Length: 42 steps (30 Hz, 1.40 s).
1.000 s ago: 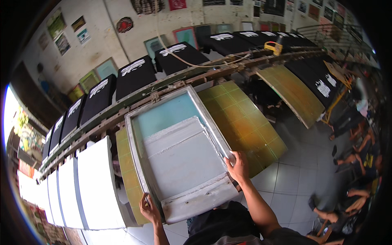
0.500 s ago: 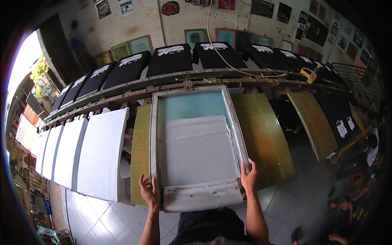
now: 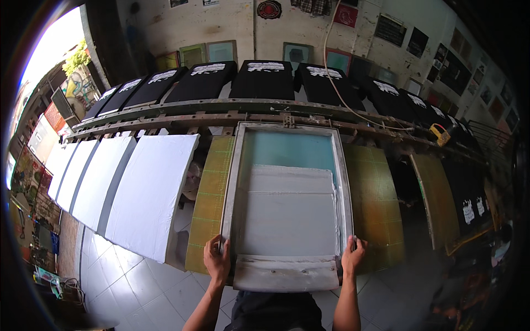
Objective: The person performs screen printing by pulling a squeegee across a screen to transfer ink onto black t-shirts laid out on a table. After printing, the person lifts the screen, moves it to another shirt, and repeats the process. The person also carries the screen to a nearby area and places it against a wall.
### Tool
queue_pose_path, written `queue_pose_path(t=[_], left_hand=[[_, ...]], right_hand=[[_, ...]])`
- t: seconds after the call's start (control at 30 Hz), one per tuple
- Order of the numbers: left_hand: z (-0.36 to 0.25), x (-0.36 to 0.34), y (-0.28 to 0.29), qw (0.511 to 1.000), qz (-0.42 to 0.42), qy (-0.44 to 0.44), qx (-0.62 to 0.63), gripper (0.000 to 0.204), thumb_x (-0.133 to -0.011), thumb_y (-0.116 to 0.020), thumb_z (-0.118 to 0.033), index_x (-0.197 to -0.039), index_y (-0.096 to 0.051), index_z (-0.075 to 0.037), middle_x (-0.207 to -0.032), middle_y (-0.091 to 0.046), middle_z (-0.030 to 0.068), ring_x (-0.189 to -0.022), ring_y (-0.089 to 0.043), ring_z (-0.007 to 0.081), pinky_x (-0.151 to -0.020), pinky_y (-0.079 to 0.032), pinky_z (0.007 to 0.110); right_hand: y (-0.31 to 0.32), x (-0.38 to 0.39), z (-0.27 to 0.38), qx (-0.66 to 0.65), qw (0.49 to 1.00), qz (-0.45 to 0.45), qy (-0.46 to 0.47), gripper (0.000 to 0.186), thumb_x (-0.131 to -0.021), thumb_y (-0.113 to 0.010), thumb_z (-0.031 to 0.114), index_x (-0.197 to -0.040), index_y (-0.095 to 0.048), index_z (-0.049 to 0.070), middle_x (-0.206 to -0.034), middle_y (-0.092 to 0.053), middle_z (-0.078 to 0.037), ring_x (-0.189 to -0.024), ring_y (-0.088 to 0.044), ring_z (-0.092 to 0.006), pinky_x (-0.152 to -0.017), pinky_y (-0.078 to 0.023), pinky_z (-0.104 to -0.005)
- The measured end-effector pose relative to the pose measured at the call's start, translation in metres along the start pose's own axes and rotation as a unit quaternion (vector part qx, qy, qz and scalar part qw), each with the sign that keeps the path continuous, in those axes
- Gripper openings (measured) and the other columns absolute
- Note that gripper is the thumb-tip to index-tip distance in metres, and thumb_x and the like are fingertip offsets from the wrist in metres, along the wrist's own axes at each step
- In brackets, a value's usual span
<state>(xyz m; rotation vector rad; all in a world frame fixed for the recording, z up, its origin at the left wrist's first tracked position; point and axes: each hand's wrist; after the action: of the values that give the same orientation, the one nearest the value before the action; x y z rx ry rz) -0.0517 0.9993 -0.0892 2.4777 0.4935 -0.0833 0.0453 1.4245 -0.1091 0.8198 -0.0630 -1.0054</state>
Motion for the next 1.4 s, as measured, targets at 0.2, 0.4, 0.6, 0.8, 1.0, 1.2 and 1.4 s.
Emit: queue_pose_path(t=[0.2,0.4,0.6,0.8,1.0,1.2,1.4], left_hand=[[-0.010,-0.001,0.008,1.000,0.013,0.003,-0.010,0.040,-0.095,-0.081,-0.034,-0.125,-0.073,-0.007,-0.115,-0.075,0.0149,-0.103,-0.073,0.0303,-0.092,-0.056,0.042],[-0.002,-0.001,0.005,1.000,0.012,-0.018,0.000,0.035,-0.096,-0.079,-0.031,-0.124,-0.072,-0.010,-0.114,-0.073,0.0107,-0.101,-0.071,0.0292,-0.091,-0.056,0.041],[0.002,-0.003,0.006,1.000,0.009,-0.025,0.009,0.036,-0.095,-0.080,-0.031,-0.124,-0.072,-0.010,-0.114,-0.073,0.0111,-0.103,-0.071,0.0293,-0.092,-0.056,0.041],[0.001,-0.004,0.004,1.000,0.012,-0.020,0.013,0.039,-0.094,-0.082,-0.030,-0.127,-0.073,-0.010,-0.115,-0.073,0.0110,-0.102,-0.072,0.0287,-0.091,-0.056,0.041],[0.003,-0.001,0.008,0.999,0.012,-0.022,0.033,0.038,-0.094,-0.082,-0.029,-0.126,-0.074,-0.010,-0.116,-0.073,0.0112,-0.103,-0.072,0.0292,-0.092,-0.056,0.040],[0.006,0.000,0.010,0.998,0.007,-0.042,0.034,0.038,-0.095,-0.081,-0.028,-0.127,-0.073,-0.009,-0.115,-0.073,0.0129,-0.104,-0.072,0.0300,-0.092,-0.056,0.041],[0.011,-0.001,0.008,0.997,0.013,-0.057,0.042,0.039,-0.095,-0.081,-0.027,-0.127,-0.073,-0.008,-0.114,-0.073,0.0137,-0.106,-0.071,0.0313,-0.094,-0.055,0.042]], right_hand=[[-0.001,-0.006,-0.002,-0.025,1.000,-0.012,0.007,0.043,-0.109,-0.060,0.033,-0.104,-0.073,-0.008,-0.091,-0.073,-0.030,-0.085,-0.070,-0.0494,-0.078,-0.053,-0.0504],[-0.005,-0.006,-0.013,0.005,1.000,-0.021,0.005,0.047,-0.109,-0.059,0.036,-0.107,-0.073,-0.009,-0.097,-0.074,-0.032,-0.094,-0.071,-0.0502,-0.083,-0.055,-0.0504],[-0.015,-0.008,-0.018,0.041,0.998,-0.028,-0.045,0.059,-0.108,-0.060,0.041,-0.117,-0.071,-0.016,-0.115,-0.073,-0.036,-0.113,-0.070,-0.0494,-0.100,-0.054,-0.0482],[-0.017,-0.017,-0.029,0.024,0.998,-0.007,-0.050,0.059,-0.107,-0.061,0.040,-0.116,-0.071,-0.017,-0.114,-0.073,-0.036,-0.113,-0.069,-0.0503,-0.102,-0.052,-0.0488],[-0.016,-0.011,-0.025,0.041,0.999,-0.011,-0.034,0.059,-0.108,-0.059,0.043,-0.125,-0.068,-0.013,-0.119,-0.071,-0.035,-0.116,-0.068,-0.0491,-0.103,-0.052,-0.0508],[-0.019,-0.011,-0.029,0.031,0.998,-0.029,-0.041,0.048,-0.108,-0.061,0.041,-0.114,-0.065,-0.006,-0.111,-0.070,-0.031,-0.109,-0.067,-0.0485,-0.095,-0.051,-0.0530],[-0.019,-0.017,-0.042,0.045,0.997,0.013,-0.057,0.055,-0.107,-0.061,0.044,-0.125,-0.066,-0.009,-0.124,-0.069,-0.034,-0.120,-0.064,-0.0498,-0.102,-0.050,-0.0514]])
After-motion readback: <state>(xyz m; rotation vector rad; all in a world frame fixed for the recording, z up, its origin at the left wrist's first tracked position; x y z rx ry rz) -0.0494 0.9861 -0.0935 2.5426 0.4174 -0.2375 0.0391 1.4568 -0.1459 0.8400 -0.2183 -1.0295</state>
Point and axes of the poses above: each hand's wrist, its own x-axis away from the middle knuckle, its own y-axis out of the back of the hand, z = x × y
